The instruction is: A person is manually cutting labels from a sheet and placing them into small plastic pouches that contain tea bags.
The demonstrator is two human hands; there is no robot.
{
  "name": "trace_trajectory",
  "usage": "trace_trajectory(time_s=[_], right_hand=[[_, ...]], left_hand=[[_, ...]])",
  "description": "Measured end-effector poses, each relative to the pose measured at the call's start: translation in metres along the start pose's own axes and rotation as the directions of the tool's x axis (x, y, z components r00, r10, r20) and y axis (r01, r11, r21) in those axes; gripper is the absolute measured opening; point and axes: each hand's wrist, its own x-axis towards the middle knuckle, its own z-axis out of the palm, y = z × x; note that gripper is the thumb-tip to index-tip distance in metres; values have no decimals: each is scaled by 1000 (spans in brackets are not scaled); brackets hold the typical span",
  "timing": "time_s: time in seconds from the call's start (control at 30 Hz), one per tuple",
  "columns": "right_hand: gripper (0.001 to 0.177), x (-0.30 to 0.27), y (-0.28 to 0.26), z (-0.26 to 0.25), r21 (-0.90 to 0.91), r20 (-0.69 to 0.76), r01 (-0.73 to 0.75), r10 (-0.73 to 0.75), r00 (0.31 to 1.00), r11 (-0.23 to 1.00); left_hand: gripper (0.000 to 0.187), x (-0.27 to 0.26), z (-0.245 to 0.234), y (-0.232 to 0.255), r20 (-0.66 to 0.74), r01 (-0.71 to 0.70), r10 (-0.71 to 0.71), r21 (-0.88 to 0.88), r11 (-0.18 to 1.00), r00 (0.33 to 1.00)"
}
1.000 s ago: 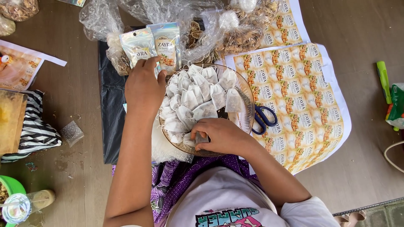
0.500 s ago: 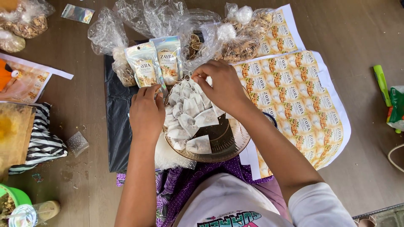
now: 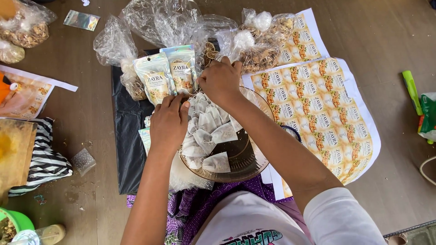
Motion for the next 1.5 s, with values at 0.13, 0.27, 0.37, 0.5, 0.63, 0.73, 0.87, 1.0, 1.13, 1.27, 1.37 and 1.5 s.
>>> trace_trajectory(time_s=[0.13,0.27,0.37,0.5,0.63,0.73,0.87,1.0,1.13,1.27,1.37,1.5], right_hand=[[19,1,-8,-28,103,32,-5,2,999,995],[27,11,-9,-31,189,-160,34,-4,987,981],[38,24,-8,-25,164,-119,0,19,993,987],[40,38,-10,-18,180,-78,-53,68,995,982],[19,38,-10,-20,262,-172,-40,87,981,964],[13,33,-6,-32,324,-198,-32,101,975,946],[12,33,6,-37,301,-149,-86,136,979,950],[18,33,12,-31,306,-83,-109,141,986,946],[14,34,16,-20,294,-72,-119,146,987,948],[9,32,16,-23,305,-75,-108,137,988,946],[17,32,17,-23,292,-105,-72,107,989,954],[33,24,20,-25,211,-254,51,5,967,976]], left_hand=[[45,-4,-6,-5,-88,-19,13,-64,998,996],[38,-7,-10,-16,-227,-14,-11,-106,994,974],[35,-11,-9,-20,-293,11,-26,-51,999,956],[45,-14,-7,-14,-161,113,-117,-35,993,980],[49,-14,-6,-11,-122,113,-115,-17,993,986],[50,-16,-8,-8,-125,88,-89,-16,996,988],[53,-15,-3,-4,-109,34,-39,-53,998,993],[59,-14,-3,2,-48,68,-70,-54,996,996],[60,-16,-3,0,-40,59,-61,-53,997,997],[57,-14,-16,-3,-19,62,-65,-138,988,998],[43,-9,-38,-7,-84,94,-110,-171,981,990],[51,6,-24,-59,-248,212,-216,-43,976,944]])
